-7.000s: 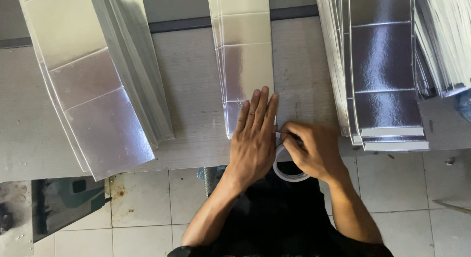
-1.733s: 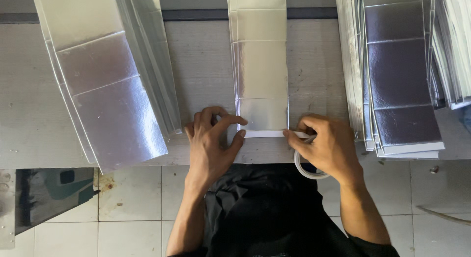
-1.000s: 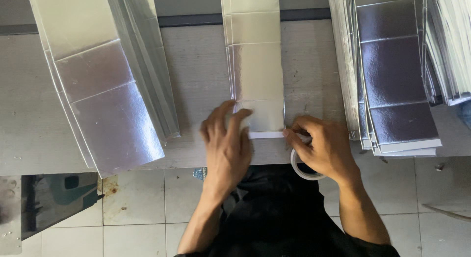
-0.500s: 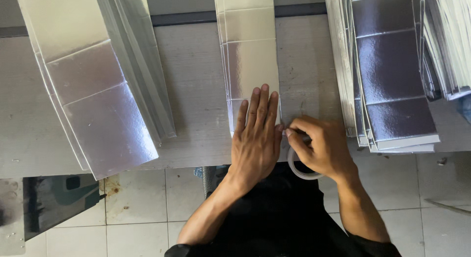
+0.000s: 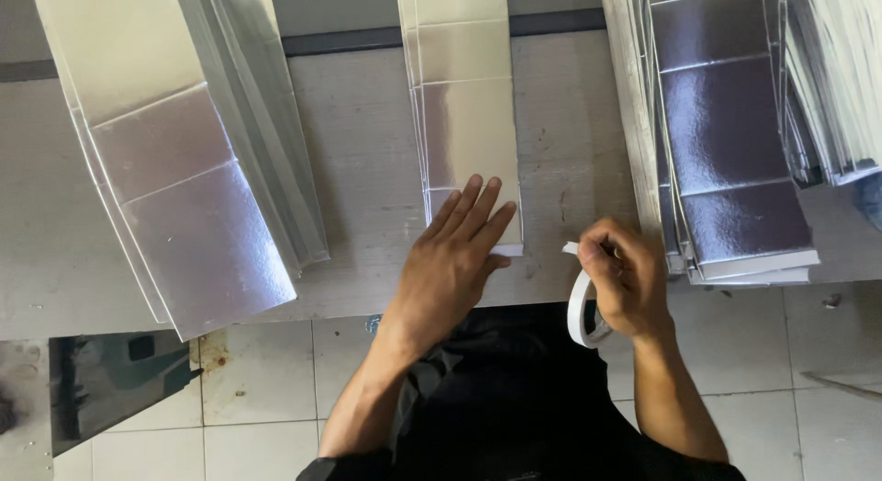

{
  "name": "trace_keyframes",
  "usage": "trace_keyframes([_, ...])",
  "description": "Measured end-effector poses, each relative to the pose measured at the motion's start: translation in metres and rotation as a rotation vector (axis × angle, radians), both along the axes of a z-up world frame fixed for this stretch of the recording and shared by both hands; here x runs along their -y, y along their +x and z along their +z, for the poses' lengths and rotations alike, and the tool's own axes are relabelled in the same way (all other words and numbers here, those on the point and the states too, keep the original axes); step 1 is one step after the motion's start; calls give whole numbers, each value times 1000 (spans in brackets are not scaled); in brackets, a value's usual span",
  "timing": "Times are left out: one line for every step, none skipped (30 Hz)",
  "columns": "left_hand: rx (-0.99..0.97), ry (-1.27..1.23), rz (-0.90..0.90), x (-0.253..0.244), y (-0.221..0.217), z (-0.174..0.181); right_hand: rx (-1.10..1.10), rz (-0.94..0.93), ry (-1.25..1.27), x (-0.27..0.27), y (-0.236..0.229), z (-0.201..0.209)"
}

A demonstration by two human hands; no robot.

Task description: The person repeatedly applies strips of white tape to the edges of rectangular panels laid out on a table. They smooth the tape down with their hands and move the panels to a side stack after taping.

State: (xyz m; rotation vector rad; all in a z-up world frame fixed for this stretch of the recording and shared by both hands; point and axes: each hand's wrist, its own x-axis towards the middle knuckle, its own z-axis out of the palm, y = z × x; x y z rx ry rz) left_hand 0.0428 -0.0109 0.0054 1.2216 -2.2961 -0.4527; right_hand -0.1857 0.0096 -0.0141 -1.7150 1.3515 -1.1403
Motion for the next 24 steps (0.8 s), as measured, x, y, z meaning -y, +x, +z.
trace_keyframes([0, -6, -7, 1, 0, -1, 0, -7, -6, 1, -2, -2])
trace_keyframes([-17, -12, -4, 3, 0, -2, 22, 4, 25, 2, -5, -4])
trace_keyframes([-32, -11, -3, 2, 1, -3, 46, 13, 62, 0, -7, -6])
trace_keyframes([-31, -12, -11, 3, 1, 2, 48, 6, 61, 0, -7, -5])
trace_keyframes([-69, -11, -9, 4, 2, 6, 30, 16, 67, 1, -7, -5])
trace_keyframes([-107, -9, -6, 5, 3, 10, 13, 27, 73, 2, -6, -4])
trace_keyframes([-106, -12, -10, 5, 1, 15, 14, 23, 71, 3, -4, 1])
trace_keyframes([-138, -81, 27, 5, 1, 20, 21, 17, 77, 4, -1, 6])
trace_keyframes([-170, -149, 65, 5, 0, 24, 29, 12, 86, 5, 2, 11])
trace_keyframes([-168, -150, 63, 8, -4, 22, 31, 10, 86, 4, 1, 9])
trace_keyframes([-300, -272, 87, 10, -7, 20, 15, 6, 84, 4, 0, 7])
trace_keyframes([-431, -394, 111, 13, -11, 18, 0, 1, 82, 4, -2, 6])
trace_keyframes([-432, -395, 107, 16, -12, 19, 0, -2, 80, 4, -1, 7])
trace_keyframes([-468, -491, 135, 19, -13, 20, 27, 0, 85, 4, 0, 8])
trace_keyframes([-502, -589, 164, 23, -14, 20, 54, 1, 89, 4, 0, 9])
trace_keyframes([-503, -591, 160, 23, -15, 21, 54, -2, 86, 5, 0, 9])
trace_keyframes([-504, -614, 163, 22, -17, 21, 62, -8, 87, 4, 0, 8])
trace_keyframes([-505, -637, 166, 21, -17, 20, 70, -14, 88, 4, 1, 7])
trace_keyframes([-503, -637, 166, 20, -18, 20, 71, -13, 89, 3, 1, 7])
trace_keyframes([-486, -634, 164, 18, -18, 19, 63, -17, 87, 3, 0, 6])
trace_keyframes([-471, -632, 161, 18, -18, 18, 54, -21, 84, 3, 0, 5])
trace_keyframes([-471, -633, 161, 18, -19, 19, 54, -21, 84, 4, 0, 5])
trace_keyframes([-468, -653, 145, 18, -20, 19, 66, -7, 68, 5, 0, 6])
trace_keyframes([-465, -673, 129, 19, -21, 19, 79, 7, 52, 6, 0, 6])
